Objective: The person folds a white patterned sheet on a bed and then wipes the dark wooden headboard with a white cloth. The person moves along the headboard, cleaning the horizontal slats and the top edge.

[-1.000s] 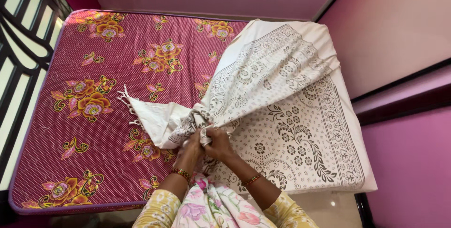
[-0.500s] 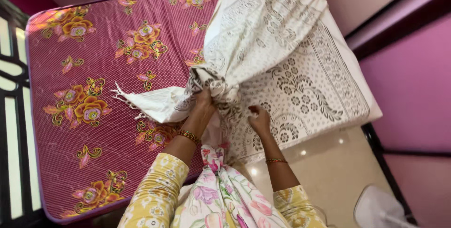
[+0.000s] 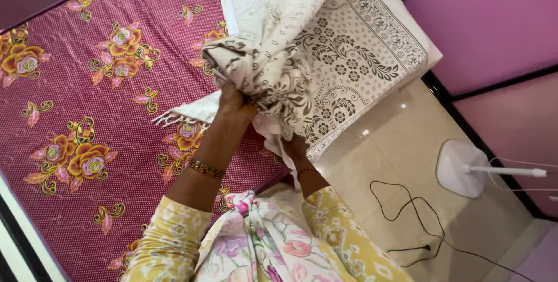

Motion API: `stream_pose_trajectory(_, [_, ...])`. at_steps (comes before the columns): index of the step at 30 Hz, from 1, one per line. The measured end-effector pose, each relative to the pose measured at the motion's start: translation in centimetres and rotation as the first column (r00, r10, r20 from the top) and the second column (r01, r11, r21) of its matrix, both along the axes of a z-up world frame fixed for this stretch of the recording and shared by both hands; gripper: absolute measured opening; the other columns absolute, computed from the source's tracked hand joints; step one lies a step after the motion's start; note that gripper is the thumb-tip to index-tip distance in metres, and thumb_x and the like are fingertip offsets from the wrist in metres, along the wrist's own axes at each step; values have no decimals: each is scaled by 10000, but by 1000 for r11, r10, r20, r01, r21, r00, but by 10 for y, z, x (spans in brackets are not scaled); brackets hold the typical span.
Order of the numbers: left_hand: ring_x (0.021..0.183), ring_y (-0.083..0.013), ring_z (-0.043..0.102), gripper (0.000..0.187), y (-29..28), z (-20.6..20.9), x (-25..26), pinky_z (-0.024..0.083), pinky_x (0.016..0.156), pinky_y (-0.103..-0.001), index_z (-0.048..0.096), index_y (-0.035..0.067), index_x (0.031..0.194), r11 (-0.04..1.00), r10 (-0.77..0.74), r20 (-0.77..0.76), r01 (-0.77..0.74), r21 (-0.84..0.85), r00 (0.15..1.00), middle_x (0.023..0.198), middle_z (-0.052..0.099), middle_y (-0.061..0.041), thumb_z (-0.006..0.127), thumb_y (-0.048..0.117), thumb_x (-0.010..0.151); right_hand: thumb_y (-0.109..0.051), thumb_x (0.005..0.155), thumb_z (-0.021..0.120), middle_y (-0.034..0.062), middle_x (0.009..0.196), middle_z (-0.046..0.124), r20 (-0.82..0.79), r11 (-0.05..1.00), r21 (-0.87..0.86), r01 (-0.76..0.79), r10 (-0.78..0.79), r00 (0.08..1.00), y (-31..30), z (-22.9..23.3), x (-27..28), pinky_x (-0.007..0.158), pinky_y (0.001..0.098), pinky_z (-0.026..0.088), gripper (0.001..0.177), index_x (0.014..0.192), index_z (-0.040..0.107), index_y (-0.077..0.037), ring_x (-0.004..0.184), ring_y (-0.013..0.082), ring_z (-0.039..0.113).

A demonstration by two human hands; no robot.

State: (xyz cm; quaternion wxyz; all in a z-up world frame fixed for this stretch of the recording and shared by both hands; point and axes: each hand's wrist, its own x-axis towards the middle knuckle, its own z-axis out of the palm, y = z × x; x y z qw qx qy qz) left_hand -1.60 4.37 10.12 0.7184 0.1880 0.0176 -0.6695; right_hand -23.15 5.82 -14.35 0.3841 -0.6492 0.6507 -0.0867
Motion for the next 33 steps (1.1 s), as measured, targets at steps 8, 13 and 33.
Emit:
stream_pose_trajectory(8, [1061,-313,715,435,7,-39,34,617,907,-512,609,28,1318,975,73,242,-120,187,968,1211,710,-154,655,177,912,-413,703,885,230,1184,709,216,882,282,377,-442,871,-38,15,-76,956,438,545,791,1319,562,-35,1092,351,693])
stream_pose_trajectory(13, [1048,-315,718,490,6,-77,20,624,869,-520,585,34,1350,921,34,399,-184,343,917,1212,706,-159,669,126,876,-367,740,870,224,1168,722,403,751,44,659,-617,676,-136,74,-91,937,427,552,717,1316,573,-58,1078,345,703])
stream_pose_trajectory(33, [1127,-251,669,493,-49,-127,-56,546,957,-440,595,134,1358,930,-299,213,235,282,930,1287,682,-64,405,439,1020,-172,833,796,205,1098,742,470,859,-457,-230,453,758,-106,258,14,846,384,546,764,1493,416,-221,982,321,724])
